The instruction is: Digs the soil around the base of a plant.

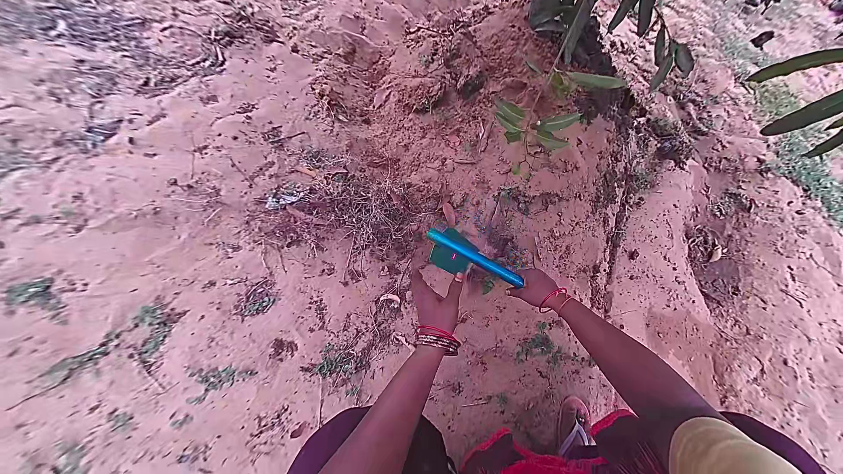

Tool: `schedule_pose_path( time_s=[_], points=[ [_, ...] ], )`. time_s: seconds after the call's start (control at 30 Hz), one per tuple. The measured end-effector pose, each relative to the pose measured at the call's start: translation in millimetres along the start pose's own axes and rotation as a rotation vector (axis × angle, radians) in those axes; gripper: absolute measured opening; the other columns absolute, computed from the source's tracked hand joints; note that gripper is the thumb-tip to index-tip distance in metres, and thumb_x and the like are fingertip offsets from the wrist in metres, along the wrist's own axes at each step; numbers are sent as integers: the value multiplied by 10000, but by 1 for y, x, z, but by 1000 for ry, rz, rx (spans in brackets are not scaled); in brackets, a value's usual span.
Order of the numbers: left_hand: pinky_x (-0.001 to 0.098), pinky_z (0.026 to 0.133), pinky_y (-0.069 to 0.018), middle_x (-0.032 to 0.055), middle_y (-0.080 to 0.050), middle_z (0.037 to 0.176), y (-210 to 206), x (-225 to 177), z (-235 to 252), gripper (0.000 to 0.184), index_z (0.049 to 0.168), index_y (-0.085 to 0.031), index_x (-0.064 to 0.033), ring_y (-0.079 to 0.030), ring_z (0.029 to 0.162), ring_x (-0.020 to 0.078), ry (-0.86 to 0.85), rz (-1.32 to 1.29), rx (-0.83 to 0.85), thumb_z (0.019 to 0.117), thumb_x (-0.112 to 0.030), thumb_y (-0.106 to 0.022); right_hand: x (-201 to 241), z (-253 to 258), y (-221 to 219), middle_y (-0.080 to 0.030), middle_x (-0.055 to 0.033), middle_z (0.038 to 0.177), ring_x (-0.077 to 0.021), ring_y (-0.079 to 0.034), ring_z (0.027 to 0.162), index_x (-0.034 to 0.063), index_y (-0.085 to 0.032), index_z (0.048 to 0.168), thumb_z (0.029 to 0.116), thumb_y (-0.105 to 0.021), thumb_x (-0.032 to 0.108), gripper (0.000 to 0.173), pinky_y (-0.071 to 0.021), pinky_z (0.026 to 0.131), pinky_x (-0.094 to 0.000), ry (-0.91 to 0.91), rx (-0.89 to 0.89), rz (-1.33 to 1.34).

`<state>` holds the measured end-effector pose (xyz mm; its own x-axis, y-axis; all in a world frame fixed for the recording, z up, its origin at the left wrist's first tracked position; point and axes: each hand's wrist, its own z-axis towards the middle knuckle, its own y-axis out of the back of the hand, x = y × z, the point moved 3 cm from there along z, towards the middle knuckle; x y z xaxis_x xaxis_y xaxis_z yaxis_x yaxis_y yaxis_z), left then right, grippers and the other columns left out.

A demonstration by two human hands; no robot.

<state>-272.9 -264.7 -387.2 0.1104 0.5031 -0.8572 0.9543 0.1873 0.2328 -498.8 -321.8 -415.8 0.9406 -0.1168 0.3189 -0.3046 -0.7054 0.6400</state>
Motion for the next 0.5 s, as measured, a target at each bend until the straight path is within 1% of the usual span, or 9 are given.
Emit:
schedule_pose_path(
  time_s=[0.07,0.1,0.17,0.2,0.23,0.3,0.37,0.43,0.5],
  points=[
    [421,1209,-288,294,-120,1670,15,-2,15,931,1618,2,23,-266,1523,354,64,-279,-176,996,-151,-669,16,-14,-10,-675,-239,1139,-379,-645,1067,-31,-645,1249,1009,-665,334,437,-476,942,-586,73,11,-15],
    [414,1180,-324,287,-202,1649,19,-5,20,860,1619,-49,17,-338,1481,331,70,-356,-209,1010,-130,-638,22,-19,-13,-681,-240,1113,-387,-651,1048,-29,-650,1230,1015,-653,332,420,-480,919,-591,91,7,-31],
    [379,1041,-460,279,-494,1421,21,-6,25,592,1526,-306,70,-554,1242,261,52,-397,-199,1037,-109,-586,24,-24,-19,-682,-245,1085,-404,-658,1036,-24,-644,1208,1031,-616,327,395,-481,888,-605,91,14,-80],
    [357,988,-486,257,-563,1308,21,-5,27,473,1452,-402,89,-593,1142,226,37,-378,-169,1052,-109,-560,21,-21,-20,-681,-249,1079,-409,-657,1033,-28,-641,1205,1036,-607,328,395,-480,886,-609,90,16,-92],
    [348,989,-471,249,-592,1271,20,-1,28,419,1415,-446,100,-598,1120,211,25,-338,-138,1068,-119,-533,16,-17,-24,-680,-256,1072,-415,-656,1029,-38,-639,1201,1035,-605,321,397,-477,889,-610,97,18,-91],
    [400,1038,-448,276,-592,1312,17,6,31,412,1412,-470,97,-594,1180,266,4,-234,-108,1080,-142,-516,3,-8,-36,-675,-269,1042,-415,-657,988,-63,-631,1204,1022,-630,302,407,-484,882,-599,157,51,-62],
    [454,985,-491,297,-553,1351,14,11,31,428,1431,-460,75,-603,1163,323,29,-173,-110,1077,-156,-530,-3,-2,-54,-645,-271,1014,-377,-629,918,-97,-600,1204,1013,-667,273,422,-483,860,-548,278,202,13],
    [478,906,-558,301,-494,1399,12,16,26,415,1402,-487,60,-632,1128,352,89,-117,-114,1065,-167,-567,0,7,-60,-629,-312,1198,-386,-619,1090,-115,-569,1309,1063,-598,285,470,-451,995,-532,327,462,11],
    [492,920,-565,306,-456,1450,8,29,21,429,1396,-502,64,-618,1177,375,132,-26,-83,1049,-168,-600,-1,32,-52,-590,-311,1367,-412,-586,1252,-77,-559,1402,1088,-546,308,497,-423,1068,-551,278,485,-115]
  ],
)
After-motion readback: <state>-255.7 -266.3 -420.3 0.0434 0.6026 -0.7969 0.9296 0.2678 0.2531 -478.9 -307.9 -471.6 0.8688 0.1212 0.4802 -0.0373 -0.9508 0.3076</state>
